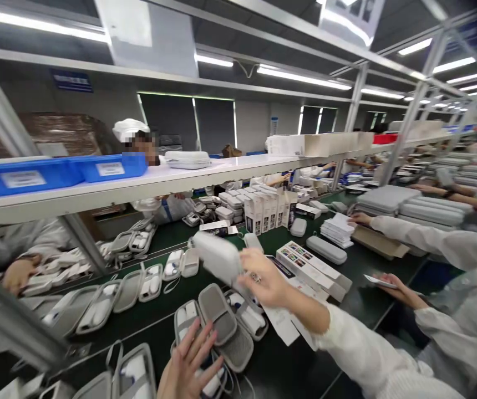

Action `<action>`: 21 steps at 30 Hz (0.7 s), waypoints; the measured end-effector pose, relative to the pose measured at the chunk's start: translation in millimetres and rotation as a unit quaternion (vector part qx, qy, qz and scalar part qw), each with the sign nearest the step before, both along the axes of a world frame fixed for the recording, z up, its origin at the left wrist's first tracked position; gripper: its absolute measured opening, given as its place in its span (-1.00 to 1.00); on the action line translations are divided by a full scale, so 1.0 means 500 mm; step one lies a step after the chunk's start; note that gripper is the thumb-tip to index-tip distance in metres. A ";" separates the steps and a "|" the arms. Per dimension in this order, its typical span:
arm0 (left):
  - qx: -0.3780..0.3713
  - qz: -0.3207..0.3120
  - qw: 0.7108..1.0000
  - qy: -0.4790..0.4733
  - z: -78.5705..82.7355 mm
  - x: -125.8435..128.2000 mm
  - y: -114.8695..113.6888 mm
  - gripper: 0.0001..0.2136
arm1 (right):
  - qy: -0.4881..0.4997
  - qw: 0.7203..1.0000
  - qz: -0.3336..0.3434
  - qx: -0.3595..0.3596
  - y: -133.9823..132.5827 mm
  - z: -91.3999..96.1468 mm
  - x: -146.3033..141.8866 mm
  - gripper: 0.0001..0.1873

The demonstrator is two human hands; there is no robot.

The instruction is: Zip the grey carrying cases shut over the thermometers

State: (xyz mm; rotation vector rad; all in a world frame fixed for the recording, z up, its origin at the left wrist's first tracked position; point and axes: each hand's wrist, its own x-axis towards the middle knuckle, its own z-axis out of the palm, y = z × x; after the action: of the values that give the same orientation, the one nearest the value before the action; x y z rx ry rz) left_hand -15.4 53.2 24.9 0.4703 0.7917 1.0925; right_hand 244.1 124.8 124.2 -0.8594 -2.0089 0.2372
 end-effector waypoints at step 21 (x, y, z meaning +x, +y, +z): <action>0.119 0.191 0.966 -0.126 -0.124 0.000 -0.090 -0.52 | 0.353 0.769 0.188 -0.499 -0.256 -0.317 -0.249 -0.51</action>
State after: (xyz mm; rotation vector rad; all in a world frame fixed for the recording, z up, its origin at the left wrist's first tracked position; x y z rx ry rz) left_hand -15.7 8.1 -37.0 0.3750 0.5385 1.5850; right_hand 119.7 -3.3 -34.4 -0.7630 -1.1961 1.7065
